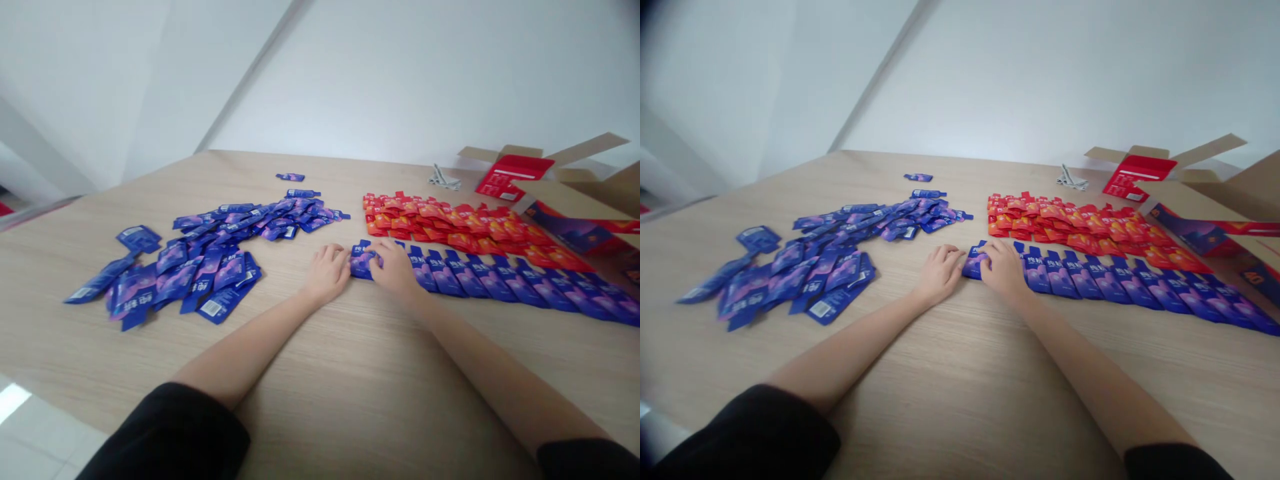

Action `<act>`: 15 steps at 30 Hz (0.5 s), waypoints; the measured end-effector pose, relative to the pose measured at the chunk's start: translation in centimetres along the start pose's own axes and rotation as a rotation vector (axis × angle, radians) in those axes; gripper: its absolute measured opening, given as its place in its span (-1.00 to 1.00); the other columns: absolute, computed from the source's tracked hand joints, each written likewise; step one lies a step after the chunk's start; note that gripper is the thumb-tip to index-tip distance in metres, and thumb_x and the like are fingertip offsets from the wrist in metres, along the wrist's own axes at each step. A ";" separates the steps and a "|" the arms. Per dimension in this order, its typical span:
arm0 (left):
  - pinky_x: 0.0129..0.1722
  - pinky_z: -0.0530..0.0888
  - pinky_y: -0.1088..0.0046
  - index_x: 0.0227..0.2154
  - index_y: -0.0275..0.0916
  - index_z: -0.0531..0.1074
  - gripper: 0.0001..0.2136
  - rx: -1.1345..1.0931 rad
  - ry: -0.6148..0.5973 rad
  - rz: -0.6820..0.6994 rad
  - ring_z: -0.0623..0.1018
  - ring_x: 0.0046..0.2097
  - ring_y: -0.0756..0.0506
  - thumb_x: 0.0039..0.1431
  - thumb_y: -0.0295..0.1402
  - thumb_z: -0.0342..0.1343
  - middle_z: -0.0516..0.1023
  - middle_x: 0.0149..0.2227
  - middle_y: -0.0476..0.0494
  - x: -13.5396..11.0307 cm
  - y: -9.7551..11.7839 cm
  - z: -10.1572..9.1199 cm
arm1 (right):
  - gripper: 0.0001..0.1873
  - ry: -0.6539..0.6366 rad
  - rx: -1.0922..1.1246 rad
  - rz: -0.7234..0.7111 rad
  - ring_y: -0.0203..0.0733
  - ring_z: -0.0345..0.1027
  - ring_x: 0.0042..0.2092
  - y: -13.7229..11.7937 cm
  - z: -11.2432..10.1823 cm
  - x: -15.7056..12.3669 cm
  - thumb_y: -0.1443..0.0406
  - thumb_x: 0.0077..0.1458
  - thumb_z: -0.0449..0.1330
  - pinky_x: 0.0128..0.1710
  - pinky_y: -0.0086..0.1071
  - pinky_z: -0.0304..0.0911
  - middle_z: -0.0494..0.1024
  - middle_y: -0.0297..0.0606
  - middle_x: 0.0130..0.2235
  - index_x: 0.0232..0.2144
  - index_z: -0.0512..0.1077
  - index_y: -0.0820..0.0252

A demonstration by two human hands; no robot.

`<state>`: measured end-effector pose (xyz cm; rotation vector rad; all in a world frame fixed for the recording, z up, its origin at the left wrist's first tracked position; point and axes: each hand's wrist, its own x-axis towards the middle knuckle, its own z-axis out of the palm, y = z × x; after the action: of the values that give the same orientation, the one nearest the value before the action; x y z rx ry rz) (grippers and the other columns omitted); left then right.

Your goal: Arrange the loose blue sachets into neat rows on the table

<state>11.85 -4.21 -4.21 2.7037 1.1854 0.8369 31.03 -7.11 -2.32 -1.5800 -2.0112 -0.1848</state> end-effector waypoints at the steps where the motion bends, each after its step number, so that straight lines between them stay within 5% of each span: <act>1: 0.01 0.32 0.23 0.07 -0.21 0.39 -0.65 0.016 -0.046 0.024 0.37 0.05 -0.20 0.35 -0.27 -0.16 0.41 0.03 -0.22 -0.1 0.0 0.0 | -0.69 -0.026 0.012 0.004 -0.06 0.35 -0.05 -0.2 0.2 1.2 0.45 0.09 0.00 0.01 -0.20 0.24 0.49 -0.13 -0.11 -0.19 0.49 0.24; 5: -0.01 0.31 0.20 0.05 -0.19 0.39 -0.67 0.050 -0.146 0.095 0.40 0.02 -0.21 0.31 -0.27 -0.10 0.44 0.00 -0.21 -0.1 -0.1 0.4 | -0.66 -0.165 0.037 0.014 -0.12 0.37 -0.07 -1.8 2.3 7.1 0.44 0.10 0.04 -0.03 -0.30 0.26 0.46 -0.18 -0.04 -0.12 0.48 0.16; 10: -0.17 0.33 0.35 -0.28 -0.23 0.41 -0.78 -0.170 0.070 -0.165 0.46 -0.17 -0.12 0.28 -0.39 -0.15 0.48 -0.24 -0.14 0.5 -1.0 0.3 | -0.40 -0.293 0.017 0.086 0.07 0.20 0.17 -4.5 6.6 16.1 0.16 0.17 0.15 0.14 -0.19 0.15 0.22 -0.02 0.21 0.23 0.22 0.14; 15: -0.35 0.26 0.47 -0.55 -0.20 0.24 -0.76 -0.325 0.202 -0.316 0.39 -0.44 -0.02 0.22 -0.46 -0.18 0.33 -0.56 0.01 0.5 -2.8 -0.6 | -0.19 -0.404 -0.009 0.229 0.28 0.03 0.27 -6.1 11.6 21.2 -0.16 0.23 -0.06 0.18 0.10 0.03 0.04 0.15 0.31 0.33 0.03 0.17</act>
<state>9.93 -1.98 -4.28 2.1464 1.3329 1.1536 18.36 14.15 0.31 -1.9605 -2.0936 0.2324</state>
